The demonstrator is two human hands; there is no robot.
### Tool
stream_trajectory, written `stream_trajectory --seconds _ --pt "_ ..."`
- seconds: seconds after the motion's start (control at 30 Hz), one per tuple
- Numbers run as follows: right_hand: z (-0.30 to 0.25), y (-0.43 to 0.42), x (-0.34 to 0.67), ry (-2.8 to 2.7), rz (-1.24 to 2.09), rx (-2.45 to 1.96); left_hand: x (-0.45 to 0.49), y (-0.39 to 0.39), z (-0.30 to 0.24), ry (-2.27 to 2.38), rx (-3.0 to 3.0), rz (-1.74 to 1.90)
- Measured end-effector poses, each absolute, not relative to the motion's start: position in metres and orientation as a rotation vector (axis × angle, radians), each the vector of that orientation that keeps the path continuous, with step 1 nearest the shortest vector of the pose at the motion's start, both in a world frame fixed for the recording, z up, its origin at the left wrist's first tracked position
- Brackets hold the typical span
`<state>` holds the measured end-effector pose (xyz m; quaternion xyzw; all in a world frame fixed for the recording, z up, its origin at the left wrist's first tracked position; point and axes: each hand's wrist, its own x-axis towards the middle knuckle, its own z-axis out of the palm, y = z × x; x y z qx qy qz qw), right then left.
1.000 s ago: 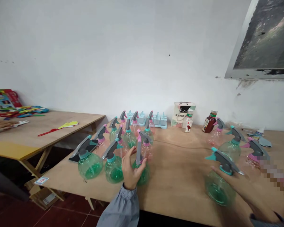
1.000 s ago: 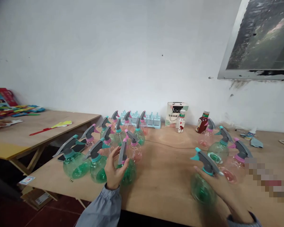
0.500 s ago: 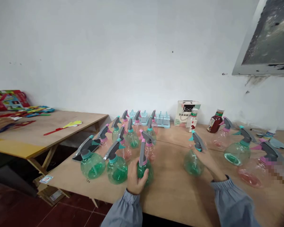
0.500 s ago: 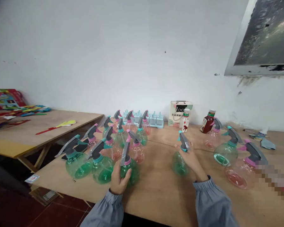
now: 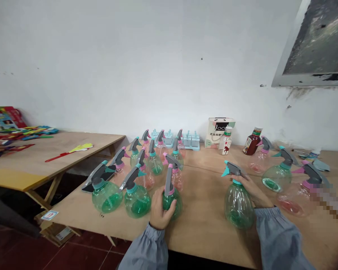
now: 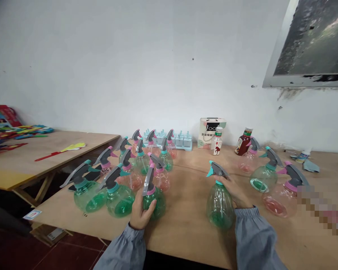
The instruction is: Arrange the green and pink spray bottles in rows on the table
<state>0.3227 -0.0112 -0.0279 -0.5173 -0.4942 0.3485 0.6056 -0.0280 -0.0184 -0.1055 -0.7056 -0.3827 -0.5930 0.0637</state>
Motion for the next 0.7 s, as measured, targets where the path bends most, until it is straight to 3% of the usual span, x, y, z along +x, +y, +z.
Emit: stream_trajectory --seconds 0.17,0.4,0.7 --pt "-0.023 -0.014 0.306 -1.017 1.122 -0.957 -0.028 -0.019 -0.105 -1.156 -2.156 -1.827" --pt "-0.029 -0.005 0.295 -0.747 1.057 -0.807 -0.032 -0.015 -0.111 -1.176 -2.179 -1.802" --pt "-0.028 -0.008 0.287 -0.796 1.049 -0.664 -0.029 -0.019 -0.106 -1.177 -2.153 -1.814"
